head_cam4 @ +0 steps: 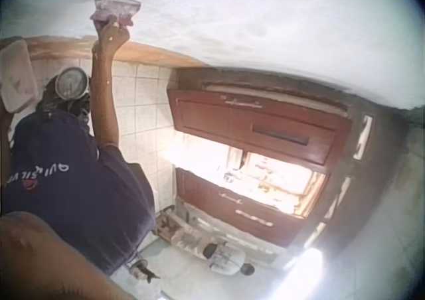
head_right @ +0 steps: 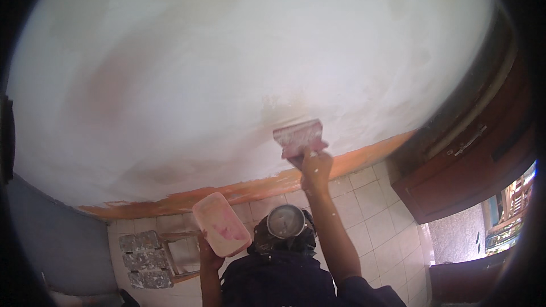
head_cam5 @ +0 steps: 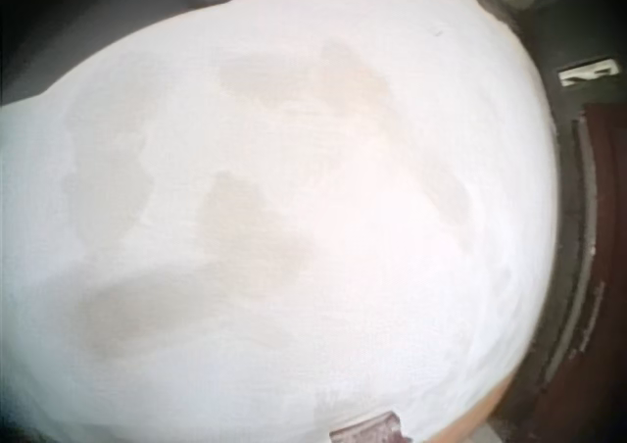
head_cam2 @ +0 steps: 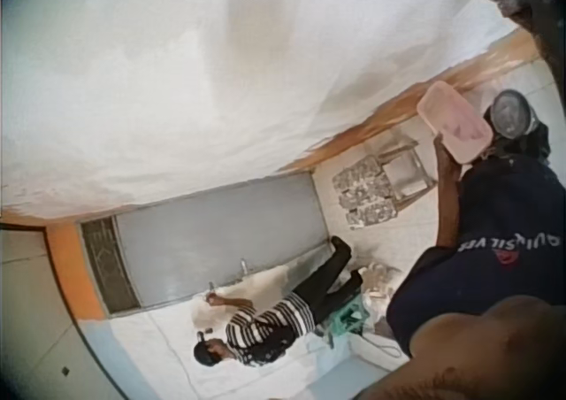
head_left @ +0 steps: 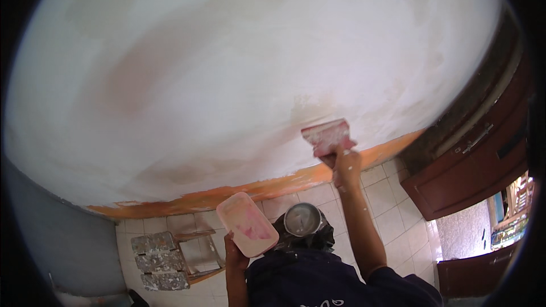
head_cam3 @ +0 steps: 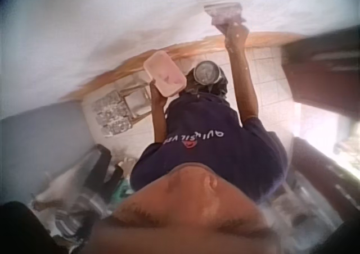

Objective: The person applies wall putty to a wall using a putty knife and a plastic container. The person repeatedly scoops putty from the container and spreads it onto a patch of the wall, smoothing the surface with the knife.

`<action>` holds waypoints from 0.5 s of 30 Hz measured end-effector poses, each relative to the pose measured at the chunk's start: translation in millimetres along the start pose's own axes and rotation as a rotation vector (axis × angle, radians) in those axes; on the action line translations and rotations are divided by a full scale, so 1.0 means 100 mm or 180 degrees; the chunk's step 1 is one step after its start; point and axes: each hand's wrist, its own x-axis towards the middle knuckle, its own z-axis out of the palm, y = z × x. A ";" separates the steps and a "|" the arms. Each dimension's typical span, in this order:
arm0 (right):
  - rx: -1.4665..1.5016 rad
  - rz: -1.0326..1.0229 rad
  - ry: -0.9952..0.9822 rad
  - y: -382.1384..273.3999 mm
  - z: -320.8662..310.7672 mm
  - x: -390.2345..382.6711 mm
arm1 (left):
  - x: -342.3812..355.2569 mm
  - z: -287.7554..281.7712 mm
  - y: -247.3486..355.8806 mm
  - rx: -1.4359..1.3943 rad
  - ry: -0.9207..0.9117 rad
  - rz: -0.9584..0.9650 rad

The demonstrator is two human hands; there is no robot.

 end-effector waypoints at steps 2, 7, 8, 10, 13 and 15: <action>0.0232 0.0355 0.0292 0.34 0.03 0.02 | 0.02 -0.09 -0.04 -0.0107 0.0004 -0.0013; -0.0043 -0.0157 -0.0331 -0.03 0.54 0.24 | 0.02 -0.13 -0.03 -0.0057 0.0014 0.0022; 0.0041 -0.0209 -0.0142 -0.17 0.66 0.29 | 0.01 -0.11 0.00 -0.0022 0.0011 0.0022; -0.0097 -0.0437 -0.0521 -0.59 0.88 0.21 | -0.02 -0.08 0.04 -0.0001 0.0042 0.0075; 0.0035 -0.0642 -0.0628 -0.95 0.92 0.08 | -0.07 -0.01 0.05 0.0041 0.0064 0.0123; -0.0057 -0.0740 -0.0497 -0.99 0.80 0.02 | -0.09 0.01 0.06 0.0147 0.0064 0.0147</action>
